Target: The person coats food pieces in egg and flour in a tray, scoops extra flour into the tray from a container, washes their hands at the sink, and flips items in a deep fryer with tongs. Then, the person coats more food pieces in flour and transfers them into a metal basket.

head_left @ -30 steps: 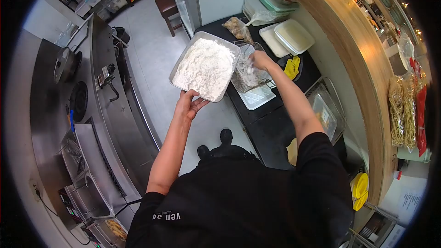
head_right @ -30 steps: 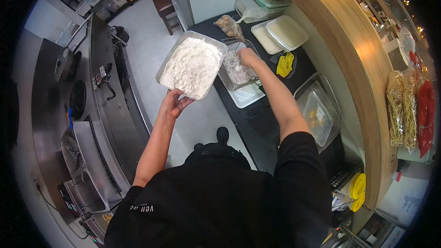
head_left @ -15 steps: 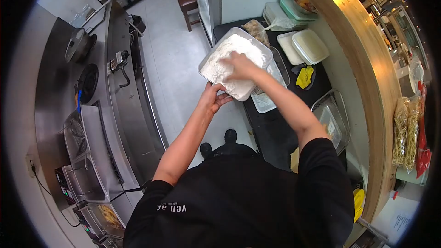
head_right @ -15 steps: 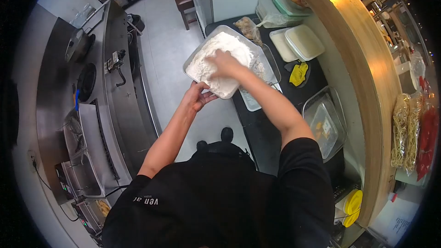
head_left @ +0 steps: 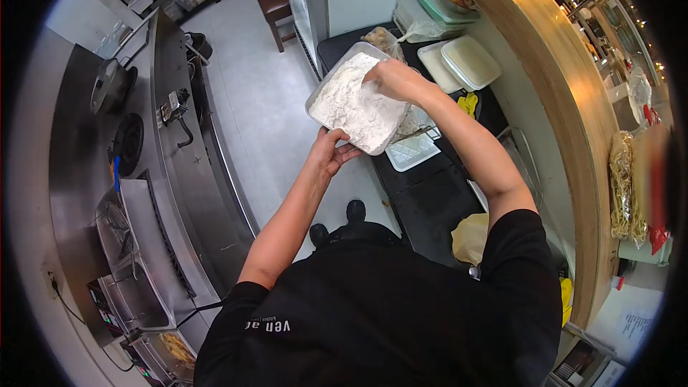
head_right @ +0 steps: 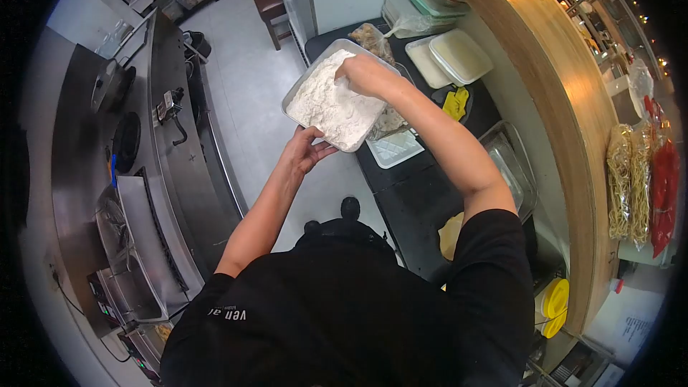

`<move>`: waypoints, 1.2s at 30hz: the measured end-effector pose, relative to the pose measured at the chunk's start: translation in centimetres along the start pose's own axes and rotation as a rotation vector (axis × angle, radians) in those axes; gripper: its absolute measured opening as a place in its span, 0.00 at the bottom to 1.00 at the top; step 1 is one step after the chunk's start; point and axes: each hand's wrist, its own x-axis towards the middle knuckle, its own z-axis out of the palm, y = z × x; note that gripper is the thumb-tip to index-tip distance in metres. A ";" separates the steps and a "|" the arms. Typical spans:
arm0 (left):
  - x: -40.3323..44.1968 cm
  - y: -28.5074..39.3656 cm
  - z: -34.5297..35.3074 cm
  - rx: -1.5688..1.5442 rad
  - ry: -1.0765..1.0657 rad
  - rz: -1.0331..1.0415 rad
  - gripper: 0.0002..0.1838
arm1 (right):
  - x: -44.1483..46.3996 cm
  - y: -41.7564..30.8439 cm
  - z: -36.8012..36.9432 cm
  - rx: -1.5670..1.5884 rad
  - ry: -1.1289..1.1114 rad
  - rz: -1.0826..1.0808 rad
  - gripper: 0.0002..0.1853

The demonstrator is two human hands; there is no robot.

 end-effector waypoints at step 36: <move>0.4 0.1 -0.3 0.018 -0.019 -0.037 0.36 | 0.7 -2.1 9.1 0.028 0.046 -0.115 0.24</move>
